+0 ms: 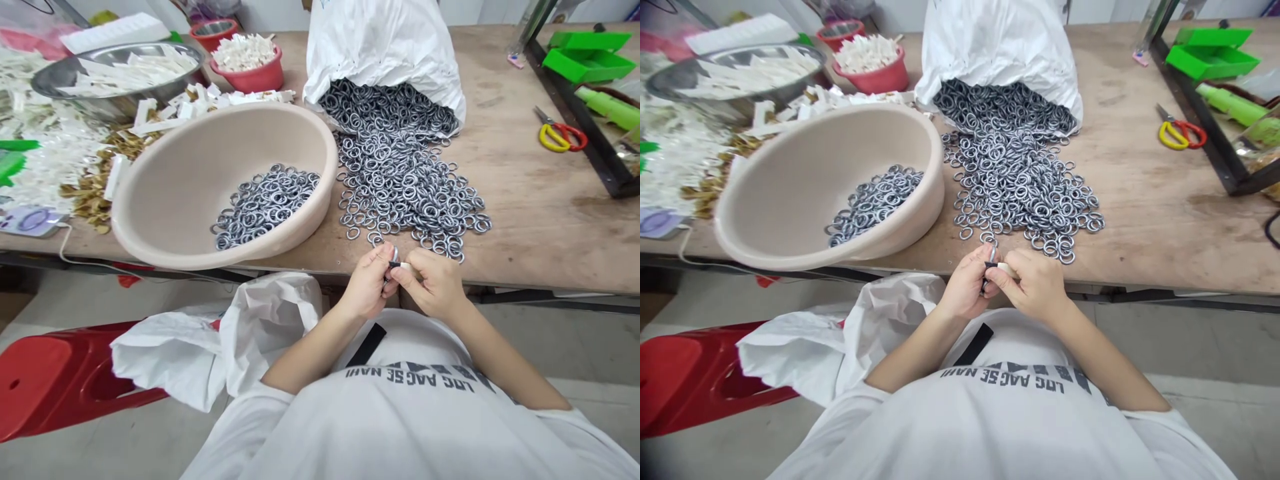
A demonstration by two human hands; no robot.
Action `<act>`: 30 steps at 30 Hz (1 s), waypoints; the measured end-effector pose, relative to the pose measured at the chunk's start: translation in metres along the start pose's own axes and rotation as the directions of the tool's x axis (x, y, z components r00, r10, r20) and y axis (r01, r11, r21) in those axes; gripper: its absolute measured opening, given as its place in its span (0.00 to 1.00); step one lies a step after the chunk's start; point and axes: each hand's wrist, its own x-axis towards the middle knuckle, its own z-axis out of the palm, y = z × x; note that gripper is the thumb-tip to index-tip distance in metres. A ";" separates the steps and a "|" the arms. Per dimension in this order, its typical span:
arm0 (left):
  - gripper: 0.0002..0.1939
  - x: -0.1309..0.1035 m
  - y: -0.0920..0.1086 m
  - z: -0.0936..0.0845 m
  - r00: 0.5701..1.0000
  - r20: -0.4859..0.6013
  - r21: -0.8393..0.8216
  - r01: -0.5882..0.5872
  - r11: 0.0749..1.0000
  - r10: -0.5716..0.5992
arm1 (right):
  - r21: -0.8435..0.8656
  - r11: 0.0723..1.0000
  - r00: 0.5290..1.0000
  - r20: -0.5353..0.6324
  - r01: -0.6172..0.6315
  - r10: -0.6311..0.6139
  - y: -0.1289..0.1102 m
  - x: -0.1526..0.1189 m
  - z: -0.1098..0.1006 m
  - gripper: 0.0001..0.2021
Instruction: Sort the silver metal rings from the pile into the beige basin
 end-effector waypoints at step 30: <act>0.19 -0.007 0.017 -0.038 0.969 -0.148 0.075 -0.190 0.979 0.200 | 0.497 0.832 0.964 0.045 -0.249 0.262 0.001 0.028 0.029 0.11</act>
